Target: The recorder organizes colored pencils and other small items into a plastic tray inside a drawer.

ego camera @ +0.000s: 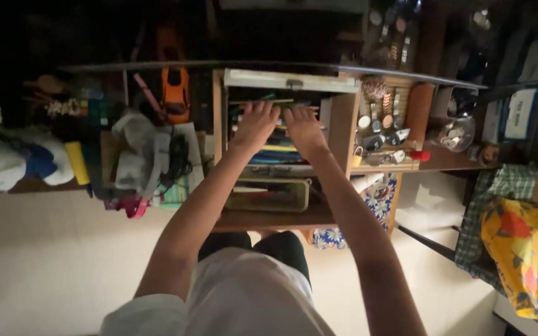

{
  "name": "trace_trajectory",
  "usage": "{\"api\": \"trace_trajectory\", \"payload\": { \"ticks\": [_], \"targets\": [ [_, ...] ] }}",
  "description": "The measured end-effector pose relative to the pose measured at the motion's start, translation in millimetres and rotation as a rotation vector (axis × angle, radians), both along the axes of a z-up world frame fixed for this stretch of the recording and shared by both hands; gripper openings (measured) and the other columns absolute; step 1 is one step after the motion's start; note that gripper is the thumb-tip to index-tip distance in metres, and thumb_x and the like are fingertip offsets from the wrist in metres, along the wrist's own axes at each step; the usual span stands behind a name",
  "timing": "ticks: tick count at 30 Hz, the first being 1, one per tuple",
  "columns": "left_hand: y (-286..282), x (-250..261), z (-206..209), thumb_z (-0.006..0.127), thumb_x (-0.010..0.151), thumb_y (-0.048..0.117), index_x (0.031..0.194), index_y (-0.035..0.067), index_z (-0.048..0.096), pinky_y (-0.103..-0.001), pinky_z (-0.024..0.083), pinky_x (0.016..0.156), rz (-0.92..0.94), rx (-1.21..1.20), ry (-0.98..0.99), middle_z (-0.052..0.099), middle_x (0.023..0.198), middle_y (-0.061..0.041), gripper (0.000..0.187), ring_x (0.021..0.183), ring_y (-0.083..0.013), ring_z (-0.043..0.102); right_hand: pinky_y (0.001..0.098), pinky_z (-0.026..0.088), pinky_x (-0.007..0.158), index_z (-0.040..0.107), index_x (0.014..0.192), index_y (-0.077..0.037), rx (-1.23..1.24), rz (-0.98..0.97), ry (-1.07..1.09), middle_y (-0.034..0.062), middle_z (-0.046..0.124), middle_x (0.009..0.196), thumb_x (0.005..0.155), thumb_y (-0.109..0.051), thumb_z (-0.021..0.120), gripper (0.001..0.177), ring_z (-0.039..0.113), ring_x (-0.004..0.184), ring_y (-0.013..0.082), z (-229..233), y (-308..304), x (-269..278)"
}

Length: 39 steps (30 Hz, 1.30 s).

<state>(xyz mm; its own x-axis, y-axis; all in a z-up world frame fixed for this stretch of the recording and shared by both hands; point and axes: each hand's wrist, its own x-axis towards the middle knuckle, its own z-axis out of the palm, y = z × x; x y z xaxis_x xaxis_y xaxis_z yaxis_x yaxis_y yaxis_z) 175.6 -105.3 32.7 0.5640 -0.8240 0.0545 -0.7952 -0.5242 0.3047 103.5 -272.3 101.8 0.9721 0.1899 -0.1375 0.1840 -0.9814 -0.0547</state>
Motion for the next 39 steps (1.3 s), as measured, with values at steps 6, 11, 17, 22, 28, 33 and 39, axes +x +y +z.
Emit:
{"api": "trace_trajectory", "payload": {
  "ticks": [6, 11, 17, 22, 28, 33, 39],
  "targets": [
    [-3, 4, -22, 0.07, 0.097, 0.021, 0.145, 0.004, 0.051, -0.066, 0.032, 0.117, 0.111, 0.073, 0.04, 0.05, 0.143, -0.023, 0.054, 0.129, -0.0384, 0.05, 0.0517, 0.043, 0.107, 0.05, 0.141, -0.002, 0.066, -0.085, -0.076, 0.0235, 0.051, 0.132, 0.088, -0.01, 0.075, 0.06, 0.052, 0.124, 0.0411, -56, -4, 0],
    [16, 0, 3, 0.07, 0.087, 0.009, 0.151, 0.007, 0.047, -0.066, 0.028, 0.119, 0.131, -0.039, 0.03, 0.037, 0.154, -0.024, 0.068, 0.139, -0.0382, 0.043, 0.0498, 0.046, 0.104, 0.053, 0.147, -0.006, 0.344, -0.17, -0.202, 0.0195, 0.052, 0.133, 0.087, -0.009, 0.072, 0.063, 0.054, 0.119, 0.0389, -38, -11, -16],
    [21, -6, -8, 0.064, 0.095, 0.0, 0.138, 0.006, 0.052, -0.048, 0.059, 0.101, 0.231, 0.061, 0.331, 0.031, 0.158, -0.022, 0.045, 0.145, -0.0469, 0.038, 0.0528, 0.047, 0.095, 0.065, 0.123, -0.01, 0.324, -0.208, -0.316, 0.0176, 0.056, 0.123, 0.093, -0.014, 0.074, 0.032, 0.054, 0.112, 0.0397, -49, -18, -34],
    [24, -9, 8, 0.059, 0.092, -0.012, 0.132, 0.0, 0.051, -0.042, 0.063, 0.081, 0.186, 0.139, 0.354, 0.029, 0.16, -0.022, 0.043, 0.146, -0.0471, 0.036, 0.054, 0.046, 0.092, 0.068, 0.119, -0.009, 0.294, -0.204, -0.339, 0.0177, 0.055, 0.116, 0.095, -0.014, 0.075, 0.025, 0.053, 0.106, 0.0381, -48, -13, -42],
    [47, -55, 40, 0.066, 0.095, 0.0, 0.117, 0.0, 0.054, -0.05, 0.046, 0.116, 0.111, -0.004, 0.003, 0.04, 0.15, -0.022, 0.025, 0.143, -0.046, 0.045, 0.05, 0.048, 0.096, 0.068, 0.112, -0.001, 0.252, -0.012, -0.322, 0.0148, 0.063, 0.117, 0.086, -0.009, 0.071, 0.027, 0.058, 0.114, 0.0332, -15, 9, -72],
    [81, -85, 64, 0.071, 0.095, 0.017, 0.115, 0.001, 0.063, -0.049, 0.053, 0.095, 0.202, -0.312, 0.338, 0.063, 0.118, -0.016, 0.026, 0.115, -0.0366, 0.061, 0.047, 0.049, 0.094, 0.072, 0.119, -0.003, 0.424, -0.096, -0.178, 0.01, 0.068, 0.114, 0.085, -0.004, 0.069, 0.034, 0.06, 0.109, 0.0312, 10, 12, -114],
    [106, -129, 65, 0.063, 0.107, 0.027, 0.116, 0.015, 0.067, -0.046, 0.058, 0.086, 0.326, 0.198, 0.745, 0.075, 0.105, -0.012, 0.015, 0.097, -0.0319, 0.072, 0.043, 0.05, 0.09, 0.074, 0.112, -0.009, 0.395, -0.139, -0.127, 0.0089, 0.065, 0.111, 0.082, -0.004, 0.07, 0.031, 0.061, 0.107, 0.0286, 10, 15, -154]
  ]
}}
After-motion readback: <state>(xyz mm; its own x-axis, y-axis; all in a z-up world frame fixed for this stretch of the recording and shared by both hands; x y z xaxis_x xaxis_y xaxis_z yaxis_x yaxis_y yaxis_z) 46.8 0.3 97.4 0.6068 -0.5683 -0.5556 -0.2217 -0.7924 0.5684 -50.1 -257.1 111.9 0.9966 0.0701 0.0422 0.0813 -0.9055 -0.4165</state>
